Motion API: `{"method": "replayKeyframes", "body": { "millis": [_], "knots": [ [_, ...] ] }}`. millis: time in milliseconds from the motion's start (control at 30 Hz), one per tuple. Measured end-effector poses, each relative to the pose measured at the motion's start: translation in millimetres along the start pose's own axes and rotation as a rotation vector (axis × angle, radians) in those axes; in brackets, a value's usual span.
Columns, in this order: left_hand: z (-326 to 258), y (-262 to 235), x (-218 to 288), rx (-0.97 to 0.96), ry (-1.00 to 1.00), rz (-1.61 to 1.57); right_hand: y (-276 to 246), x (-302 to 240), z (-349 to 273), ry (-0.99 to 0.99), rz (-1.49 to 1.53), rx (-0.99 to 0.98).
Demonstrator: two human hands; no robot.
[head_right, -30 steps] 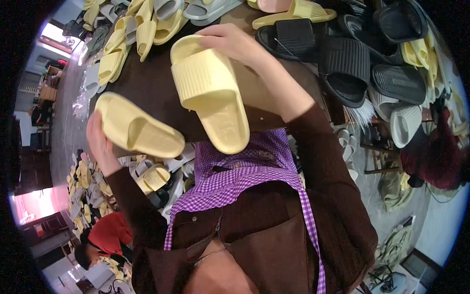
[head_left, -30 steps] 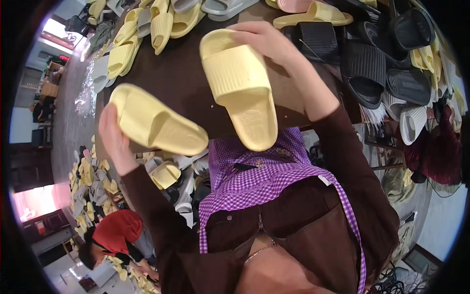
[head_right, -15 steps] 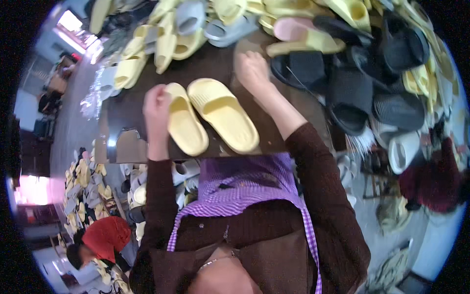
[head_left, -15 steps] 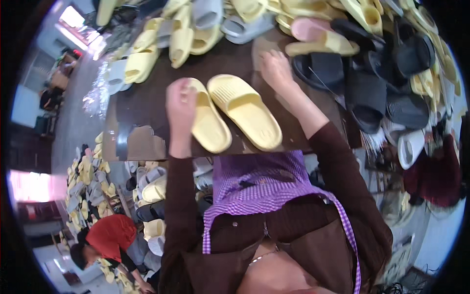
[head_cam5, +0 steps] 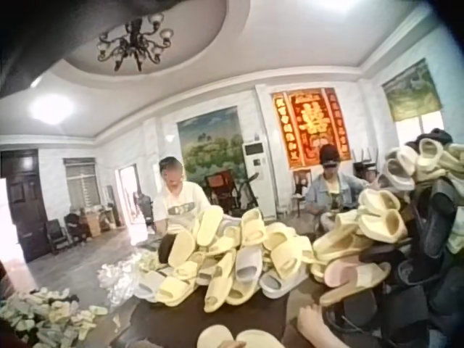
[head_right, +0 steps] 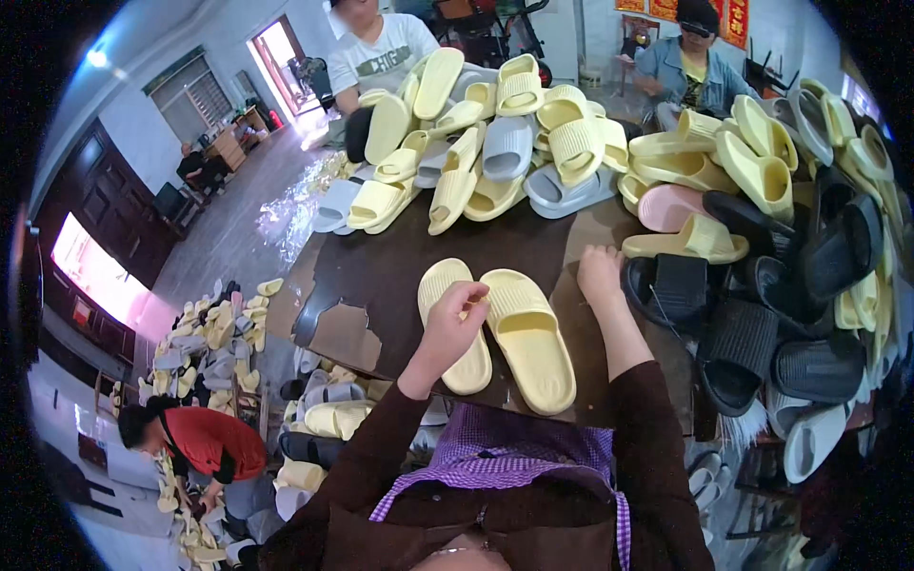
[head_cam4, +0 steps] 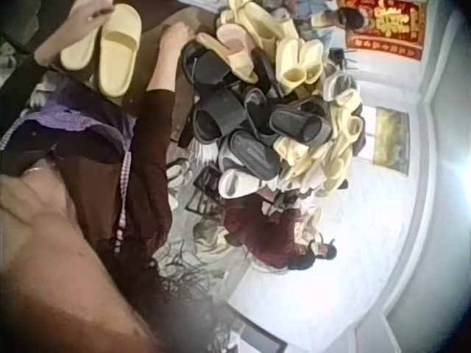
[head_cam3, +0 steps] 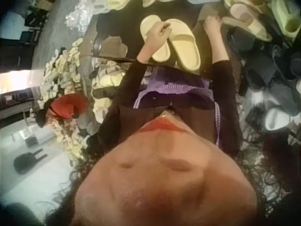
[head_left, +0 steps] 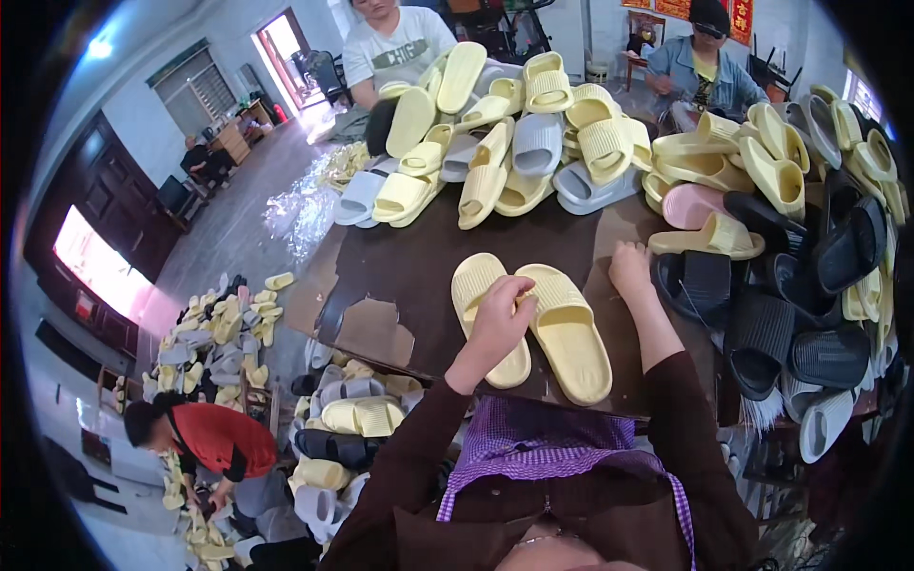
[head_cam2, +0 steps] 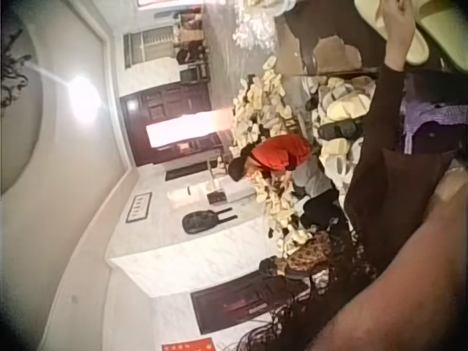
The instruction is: The person pairs slippers by threading plastic tag fasteners through each pair by hand and setting the attached slippers onto a pile.
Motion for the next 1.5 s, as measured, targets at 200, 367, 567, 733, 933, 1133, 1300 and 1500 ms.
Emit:
{"method": "replayKeyframes", "body": {
  "millis": [200,367,567,733,933,1133,1300,1500],
  "knots": [
    [34.9,50.5,8.2,-0.159,0.059,-0.060,-24.3,1.5,-13.5,-0.090,0.273,0.099],
    [71.6,97.1,5.9,-0.158,0.428,0.052,-38.0,2.4,-23.4,-0.182,0.464,0.079],
    [74.0,122.0,-7.1,-0.303,0.357,0.322,-42.9,10.5,-37.6,-0.290,0.807,0.190],
    [68.8,120.8,-6.8,-0.226,0.399,0.455,-49.3,8.2,-49.7,-0.232,0.868,0.254],
    [72.2,113.0,-11.3,-0.186,0.406,0.460,-40.4,11.5,-48.1,-0.200,0.900,0.205],
    [84.4,76.3,-8.8,-0.103,0.305,0.482,-20.5,23.9,-46.7,-0.142,0.815,0.136],
    [79.3,28.9,-12.5,-0.005,0.319,0.563,-13.9,26.2,-46.4,-0.101,0.721,0.085],
    [54.9,-45.5,-15.2,0.174,0.096,0.585,-6.3,31.8,-49.2,-0.074,0.680,0.071]
  ]
}}
Point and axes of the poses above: each hand's wrist, its own z-axis towards the middle knuckle, its own y-axis out of the palm, x = y × z, the point moved 2 cm from there along z, towards the middle knuckle, and after that the axes turned 3 degrees about y, right-handed, at the moved point
